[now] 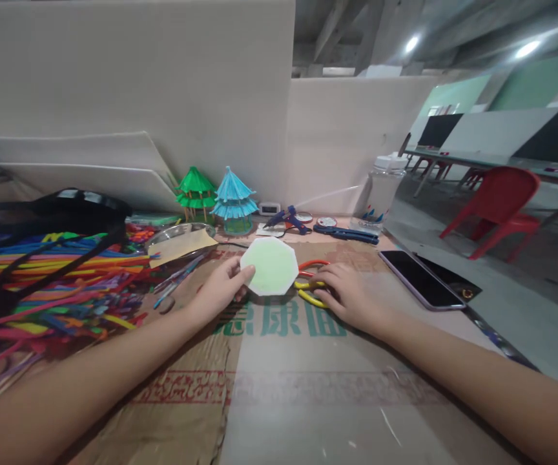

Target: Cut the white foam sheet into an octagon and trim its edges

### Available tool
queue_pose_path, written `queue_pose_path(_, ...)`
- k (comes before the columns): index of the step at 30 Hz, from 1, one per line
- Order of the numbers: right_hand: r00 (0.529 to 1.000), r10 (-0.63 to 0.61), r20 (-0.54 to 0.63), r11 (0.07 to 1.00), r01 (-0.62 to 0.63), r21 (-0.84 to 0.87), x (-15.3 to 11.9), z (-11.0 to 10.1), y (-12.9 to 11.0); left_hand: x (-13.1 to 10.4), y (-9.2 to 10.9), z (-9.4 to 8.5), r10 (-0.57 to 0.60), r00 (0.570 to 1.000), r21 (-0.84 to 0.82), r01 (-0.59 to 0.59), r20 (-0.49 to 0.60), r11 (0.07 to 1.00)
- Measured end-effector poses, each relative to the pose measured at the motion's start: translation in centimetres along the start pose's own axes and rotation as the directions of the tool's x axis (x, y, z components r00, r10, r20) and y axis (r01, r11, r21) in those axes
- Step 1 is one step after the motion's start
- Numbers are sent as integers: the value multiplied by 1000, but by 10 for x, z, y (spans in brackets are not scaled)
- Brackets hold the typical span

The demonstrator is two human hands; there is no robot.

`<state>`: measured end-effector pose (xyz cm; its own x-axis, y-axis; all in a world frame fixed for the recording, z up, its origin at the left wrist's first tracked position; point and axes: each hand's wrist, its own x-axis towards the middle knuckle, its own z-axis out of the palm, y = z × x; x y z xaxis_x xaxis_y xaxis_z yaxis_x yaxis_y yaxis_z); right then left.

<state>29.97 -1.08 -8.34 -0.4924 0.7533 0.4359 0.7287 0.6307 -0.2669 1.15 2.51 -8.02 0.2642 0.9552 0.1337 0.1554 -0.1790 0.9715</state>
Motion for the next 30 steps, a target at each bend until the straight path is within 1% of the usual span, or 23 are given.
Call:
queue_pose_path(3,1000,25,-12,999,-25,25,-2,1,0,2,0,1,-20,1000,-23,20,-2,1000)
queue_pose_path(5,997,58,-47,997,-56,43,-1,2,4,2,2,2,-41,999,-16,41,-3,999)
queue_pose_path(7,991,94,-100,995,-89,52,2,2,12,0,4,3,-56,998,-7,56,-39,998)
queue_pose_path(9,977,152,-152,988,-147,45,5,0,22,-1,4,4,-64,998,-28,64,-3,998)
queue_pose_path(11,948,262,-180,965,-259,38,8,-5,31,-2,3,5,-67,997,-45,69,32,997)
queue_pose_path(12,929,333,-160,943,-332,37,10,-8,35,-3,2,5,-54,998,-38,55,28,998)
queue_pose_path(14,893,443,-77,896,-442,29,14,-14,41,-3,1,5,9,1000,1,-9,-26,1000)
queue_pose_path(16,879,475,36,880,-476,8,19,-19,43,-3,-1,3,65,996,25,-64,-65,998)
queue_pose_path(18,881,458,116,888,-460,-8,25,-22,43,-3,-3,2,34,999,17,-34,-16,999)
queue_pose_path(20,869,466,165,883,-468,-30,31,-22,41,-3,-4,1,-18,999,20,17,42,1000)
queue_pose_path(22,855,484,185,874,-484,-46,35,-23,36,-2,-5,0,-46,998,15,45,35,999)
queue_pose_path(25,860,474,189,880,-459,-121,37,-28,21,-2,-4,2,-70,998,1,70,-4,998)
queue_pose_path(27,870,470,151,875,-436,-209,36,-33,6,-3,-2,3,-62,998,18,62,-23,998)
queue_pose_path(29,879,463,112,877,-436,-201,35,-37,-11,-5,0,3,-34,999,52,36,-41,998)
queue_pose_path(30,892,443,94,887,-420,-192,35,-37,-19,-5,1,3,-20,999,67,23,-47,997)
